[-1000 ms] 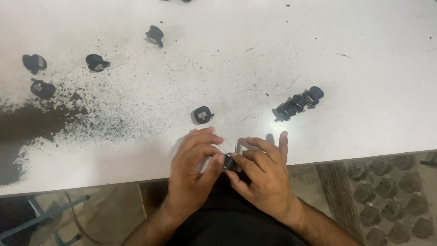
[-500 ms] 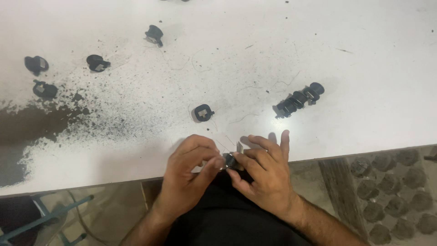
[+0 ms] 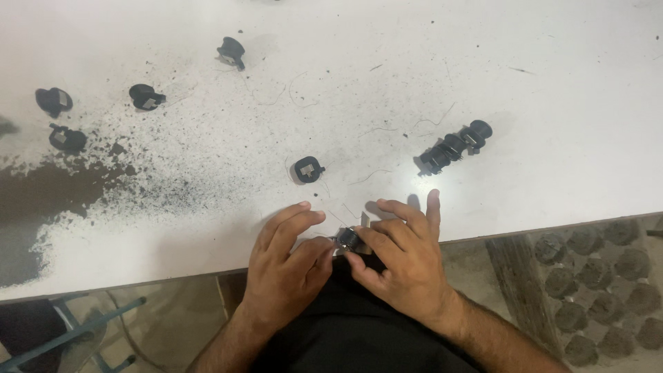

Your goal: The person sits at a white workbench fitting black rubber rollers onto the hubs of omnidirectional wheels, using a small hand tool to press each roller into place. Finished wheel hubs accumulate on the table as the person works through the loose rollers one at a time.

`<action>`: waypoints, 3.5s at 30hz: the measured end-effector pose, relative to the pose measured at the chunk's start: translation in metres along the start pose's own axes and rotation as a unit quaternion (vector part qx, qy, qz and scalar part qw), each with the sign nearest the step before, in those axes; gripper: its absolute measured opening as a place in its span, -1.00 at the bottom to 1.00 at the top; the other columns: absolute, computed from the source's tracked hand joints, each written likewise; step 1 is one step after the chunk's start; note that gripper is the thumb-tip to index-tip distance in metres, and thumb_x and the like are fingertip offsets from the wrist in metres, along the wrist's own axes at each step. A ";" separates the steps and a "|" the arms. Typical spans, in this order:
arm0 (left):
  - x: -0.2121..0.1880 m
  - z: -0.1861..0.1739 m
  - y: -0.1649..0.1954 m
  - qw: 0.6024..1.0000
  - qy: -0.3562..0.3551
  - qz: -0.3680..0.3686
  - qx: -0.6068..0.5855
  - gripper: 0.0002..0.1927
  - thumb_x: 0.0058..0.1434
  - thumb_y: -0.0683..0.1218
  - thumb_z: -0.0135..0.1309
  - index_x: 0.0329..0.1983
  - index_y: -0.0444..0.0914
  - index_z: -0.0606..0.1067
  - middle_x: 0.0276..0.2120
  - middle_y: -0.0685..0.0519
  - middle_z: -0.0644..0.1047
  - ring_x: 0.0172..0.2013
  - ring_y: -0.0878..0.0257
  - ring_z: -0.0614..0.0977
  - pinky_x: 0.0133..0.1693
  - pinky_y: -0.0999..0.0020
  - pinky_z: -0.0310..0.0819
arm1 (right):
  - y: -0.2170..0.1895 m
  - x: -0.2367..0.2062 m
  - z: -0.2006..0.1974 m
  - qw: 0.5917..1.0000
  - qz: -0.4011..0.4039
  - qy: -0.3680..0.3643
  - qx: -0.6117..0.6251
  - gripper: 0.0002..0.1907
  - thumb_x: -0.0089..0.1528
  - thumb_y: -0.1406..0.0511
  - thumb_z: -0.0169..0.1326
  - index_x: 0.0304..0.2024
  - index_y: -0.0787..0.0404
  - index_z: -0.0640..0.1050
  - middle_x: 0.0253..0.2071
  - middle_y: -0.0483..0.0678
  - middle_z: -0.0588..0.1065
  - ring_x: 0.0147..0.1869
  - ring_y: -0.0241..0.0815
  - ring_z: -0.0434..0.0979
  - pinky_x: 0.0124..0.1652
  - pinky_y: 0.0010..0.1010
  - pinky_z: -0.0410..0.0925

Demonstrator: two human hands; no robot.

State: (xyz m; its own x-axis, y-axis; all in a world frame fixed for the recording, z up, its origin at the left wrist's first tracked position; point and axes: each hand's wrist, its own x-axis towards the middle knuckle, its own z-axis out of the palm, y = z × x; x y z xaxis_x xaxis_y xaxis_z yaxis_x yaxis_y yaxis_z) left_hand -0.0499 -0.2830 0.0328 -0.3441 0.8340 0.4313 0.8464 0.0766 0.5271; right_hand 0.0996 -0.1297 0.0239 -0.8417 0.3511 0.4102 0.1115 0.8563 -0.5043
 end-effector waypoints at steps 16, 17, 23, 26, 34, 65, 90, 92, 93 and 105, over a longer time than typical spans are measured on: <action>0.022 -0.011 0.011 0.946 -0.062 -0.239 -0.210 -0.89 0.15 -0.26 0.23 -0.27 -0.26 0.55 -0.43 0.10 0.53 -0.52 0.37 0.54 -0.50 0.46 0.43 | 0.005 0.011 -0.010 0.999 -0.018 -0.035 0.005 -0.62 0.04 0.20 0.39 -0.14 0.17 0.64 -0.17 -0.09 0.50 0.34 0.00 0.35 0.40 0.47 -0.28; 0.022 -0.011 0.010 0.952 -0.054 -0.232 -0.194 -0.88 0.14 -0.27 0.23 -0.26 -0.26 0.55 -0.48 0.10 0.53 -0.57 0.38 0.52 -0.53 0.47 0.37 | 0.006 0.010 -0.010 0.999 -0.015 -0.037 0.005 -0.61 0.04 0.20 0.39 -0.12 0.17 0.64 -0.15 -0.08 0.51 0.34 0.01 0.34 0.41 0.44 -0.28; 0.020 0.002 0.010 0.963 -0.041 -0.213 -0.162 -0.83 0.07 -0.26 0.24 -0.45 -0.27 0.44 -0.60 0.10 0.48 -0.62 0.36 0.49 -0.60 0.38 0.35 | 0.012 0.001 -0.006 0.998 -0.017 0.046 0.035 -0.61 0.06 0.24 0.38 -0.10 0.19 0.60 -0.14 -0.05 0.52 0.28 0.04 0.44 0.48 0.28 -0.13; 0.018 0.004 0.008 0.965 -0.033 -0.196 -0.169 -0.82 0.06 -0.27 0.22 -0.44 -0.25 0.41 -0.59 0.09 0.49 -0.59 0.31 0.53 -0.57 0.35 0.38 | 0.009 -0.011 -0.001 0.993 -0.022 0.079 0.090 -0.73 0.11 0.41 0.31 -0.16 0.15 0.55 -0.21 -0.08 0.52 0.21 -0.01 0.56 0.52 0.24 0.01; 0.013 0.003 0.008 0.967 -0.002 -0.187 -0.171 -0.82 0.04 -0.25 0.20 -0.39 -0.26 0.41 -0.51 0.05 0.51 -0.50 0.18 0.56 -0.48 0.27 0.43 | 0.001 -0.018 0.021 0.990 -0.047 0.045 0.125 -0.69 0.06 0.49 0.27 -0.17 0.22 0.50 -0.26 -0.05 0.54 0.10 0.01 0.62 0.40 0.21 0.16; 0.037 -0.018 -0.018 0.996 -0.013 -0.018 0.086 -0.74 0.14 -0.19 0.18 -0.09 -0.29 0.50 -0.11 -0.11 0.53 -0.19 0.16 0.53 -0.20 0.22 0.47 | 0.020 0.005 0.002 0.995 -0.015 0.092 0.031 -0.73 0.14 0.52 0.22 -0.12 0.29 0.51 -0.09 0.04 0.55 0.14 0.01 0.59 0.50 0.22 0.02; 0.018 -0.004 -0.011 0.990 -0.040 -0.069 -0.120 -0.85 0.21 -0.07 0.30 -0.20 -0.16 0.59 0.20 0.05 0.50 0.39 0.01 0.37 0.33 0.01 0.28 | -0.007 0.023 0.004 0.999 0.022 0.007 -0.043 -0.58 0.03 0.22 0.41 -0.08 0.18 0.63 -0.13 -0.07 0.44 0.25 -0.02 0.38 0.45 0.34 -0.23; 0.015 -0.009 -0.011 0.990 -0.037 -0.053 -0.126 -0.84 0.18 -0.10 0.32 -0.22 -0.16 0.58 0.20 0.05 0.49 0.38 0.01 0.39 0.30 0.03 0.34 | -0.007 0.021 0.005 0.998 0.028 0.015 -0.046 -0.59 0.05 0.22 0.41 -0.09 0.18 0.63 -0.14 -0.06 0.44 0.24 -0.03 0.38 0.45 0.33 -0.22; 0.012 -0.011 -0.009 0.993 -0.040 -0.048 -0.096 -0.83 0.15 -0.11 0.32 -0.26 -0.16 0.56 0.18 0.05 0.48 0.36 0.00 0.40 0.29 -0.01 0.32 | -0.007 0.019 0.005 0.998 0.030 0.017 -0.047 -0.60 0.06 0.21 0.42 -0.10 0.18 0.62 -0.14 -0.06 0.43 0.23 -0.02 0.38 0.45 0.34 -0.22; 0.000 0.007 0.006 0.997 0.005 -0.080 0.005 -0.80 0.19 -0.01 0.28 -0.18 -0.16 0.60 0.10 0.04 0.47 0.28 0.08 0.39 0.37 -0.11 -0.02 | -0.001 -0.018 0.008 0.992 -0.045 0.088 0.084 -0.62 0.14 0.46 0.27 -0.04 0.20 0.45 -0.21 -0.11 0.49 0.19 -0.02 0.54 0.52 0.28 -0.16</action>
State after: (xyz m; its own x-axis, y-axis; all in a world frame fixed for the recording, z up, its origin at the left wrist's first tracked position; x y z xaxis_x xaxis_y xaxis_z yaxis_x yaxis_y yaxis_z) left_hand -0.0417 -0.2787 0.0308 -0.4786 0.8049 0.3508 0.7851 0.2134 0.5814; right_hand 0.1101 -0.1404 0.0111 -0.7378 0.3487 0.5780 -0.0619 0.8177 -0.5724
